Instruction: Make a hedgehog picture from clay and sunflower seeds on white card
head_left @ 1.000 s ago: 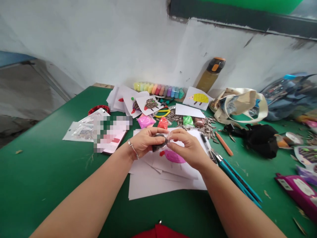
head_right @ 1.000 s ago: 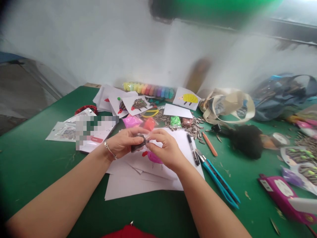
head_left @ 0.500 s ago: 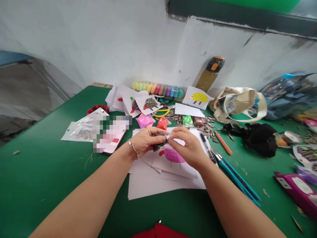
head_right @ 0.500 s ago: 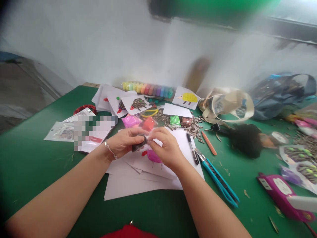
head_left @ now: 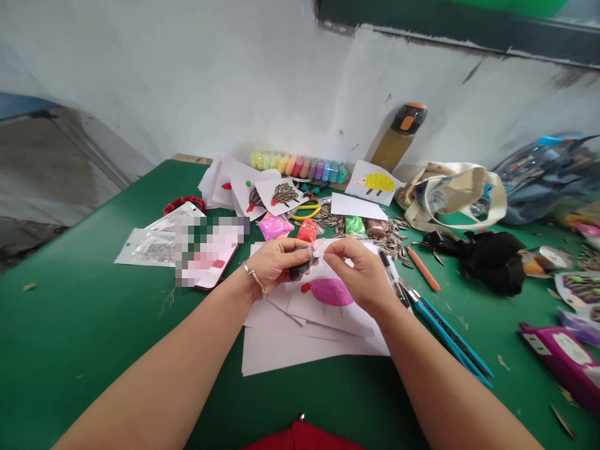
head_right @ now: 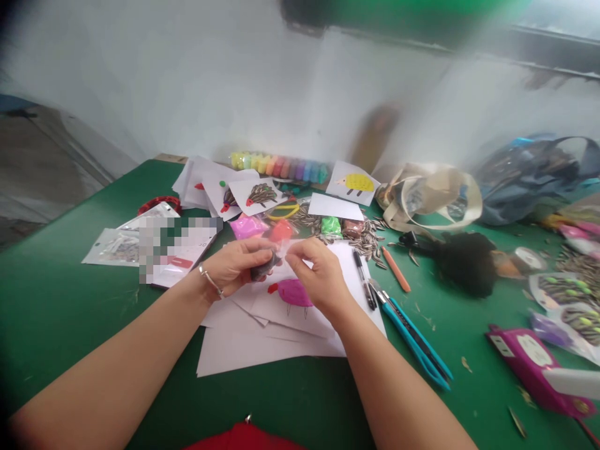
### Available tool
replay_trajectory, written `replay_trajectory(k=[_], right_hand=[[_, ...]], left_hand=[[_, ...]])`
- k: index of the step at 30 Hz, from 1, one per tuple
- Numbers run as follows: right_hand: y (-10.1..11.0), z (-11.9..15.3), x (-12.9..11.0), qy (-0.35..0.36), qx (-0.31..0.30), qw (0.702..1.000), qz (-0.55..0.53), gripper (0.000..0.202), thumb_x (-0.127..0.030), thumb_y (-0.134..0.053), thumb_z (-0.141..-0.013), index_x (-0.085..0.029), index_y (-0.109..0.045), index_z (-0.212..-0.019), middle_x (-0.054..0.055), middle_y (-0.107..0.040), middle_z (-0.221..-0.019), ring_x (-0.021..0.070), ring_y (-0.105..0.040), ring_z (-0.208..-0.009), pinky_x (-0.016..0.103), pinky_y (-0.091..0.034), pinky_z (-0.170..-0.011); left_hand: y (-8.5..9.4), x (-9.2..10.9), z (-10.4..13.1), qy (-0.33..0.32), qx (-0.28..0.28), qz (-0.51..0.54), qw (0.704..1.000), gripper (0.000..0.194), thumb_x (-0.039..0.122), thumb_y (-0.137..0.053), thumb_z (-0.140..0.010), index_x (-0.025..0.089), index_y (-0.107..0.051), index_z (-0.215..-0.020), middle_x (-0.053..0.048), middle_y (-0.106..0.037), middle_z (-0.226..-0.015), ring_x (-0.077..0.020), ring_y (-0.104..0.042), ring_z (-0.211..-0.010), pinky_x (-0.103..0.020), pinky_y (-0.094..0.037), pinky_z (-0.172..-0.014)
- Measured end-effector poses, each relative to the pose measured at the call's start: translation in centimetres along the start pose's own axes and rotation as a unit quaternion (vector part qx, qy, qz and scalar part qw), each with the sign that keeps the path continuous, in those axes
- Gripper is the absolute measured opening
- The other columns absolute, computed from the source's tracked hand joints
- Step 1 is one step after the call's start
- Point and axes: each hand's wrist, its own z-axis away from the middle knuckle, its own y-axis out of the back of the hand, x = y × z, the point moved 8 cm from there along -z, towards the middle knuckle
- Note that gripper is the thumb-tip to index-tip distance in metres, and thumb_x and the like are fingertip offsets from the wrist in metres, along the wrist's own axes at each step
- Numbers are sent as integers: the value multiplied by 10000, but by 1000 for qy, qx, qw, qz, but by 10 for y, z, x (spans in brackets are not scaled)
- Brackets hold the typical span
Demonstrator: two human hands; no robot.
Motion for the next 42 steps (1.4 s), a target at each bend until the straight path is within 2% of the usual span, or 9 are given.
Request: replay_trajectory(k=[8, 12, 19, 24, 28, 35, 42], right_hand=[[-7, 1, 3, -41, -32, 998, 25, 166, -284, -606, -850, -219, -559, -704, -31, -585, -657, 127, -520, -624, 255, -413, -601], [-8, 3, 6, -61, -42, 997, 22, 149, -302, -595, -854, -225, -565, -730, -38, -583, -639, 124, -514, -598, 247, -407, -575], [-11, 4, 11, -59, -59, 996, 5, 52, -264, -580, -852, -234, -618, -834, -25, -656, -726, 142, -593, -678, 263, -460, -642], [-10, 4, 16, -63, -54, 996, 20, 129, -269, -577, -861, -250, -684, -931, -2, -733, -888, 178, -662, -819, 311, -494, -764], [-9, 4, 19, -71, -58, 995, 26, 141, -294, -585, -872, -261, -710, -928, -10, -746, -897, 184, -675, -840, 317, -490, -802], [-2, 3, 15, -69, -35, 996, 32, 127, -280, -552, -894, -244, -664, -846, -12, -706, -803, 163, -638, -758, 285, -469, -722], [5, 4, 23, -116, 13, 993, -12, 132, -312, -530, -901, -229, -615, -845, -14, -672, -760, 151, -622, -733, 272, -464, -700]], left_hand=[[-2, -3, 0, 9, -1, 5, 1000, 394, 381, -878, -603, 132, -701, -853, -14, -625, -688, -94, -549, -581, -229, -415, -537], [-1, -4, 0, 11, 1, 5, 1000, 410, 376, -888, -583, 133, -702, -856, -13, -628, -693, -90, -543, -580, -224, -413, -530], [4, -2, -1, 4, 21, 4, 1000, 397, 347, -883, -588, 143, -706, -879, -18, -634, -717, -95, -554, -586, -230, -421, -537], [7, -1, -1, 5, 38, 3, 999, 411, 362, -881, -582, 132, -701, -871, -17, -633, -720, -84, -530, -569, -221, -408, -525], [10, -2, -2, 11, 50, 1, 999, 420, 360, -880, -578, 129, -702, -881, -14, -626, -718, -80, -519, -572, -215, -405, -525], [10, -2, -1, 13, 57, 19, 998, 422, 348, -896, -550, 137, -694, -854, 0, -616, -652, -91, -526, -557, -222, -412, -516], [12, 0, -2, -2, 72, 18, 997, 421, 393, -885, -579, 135, -700, -857, -10, -624, -709, -103, -571, -603, -212, -412, -525]])
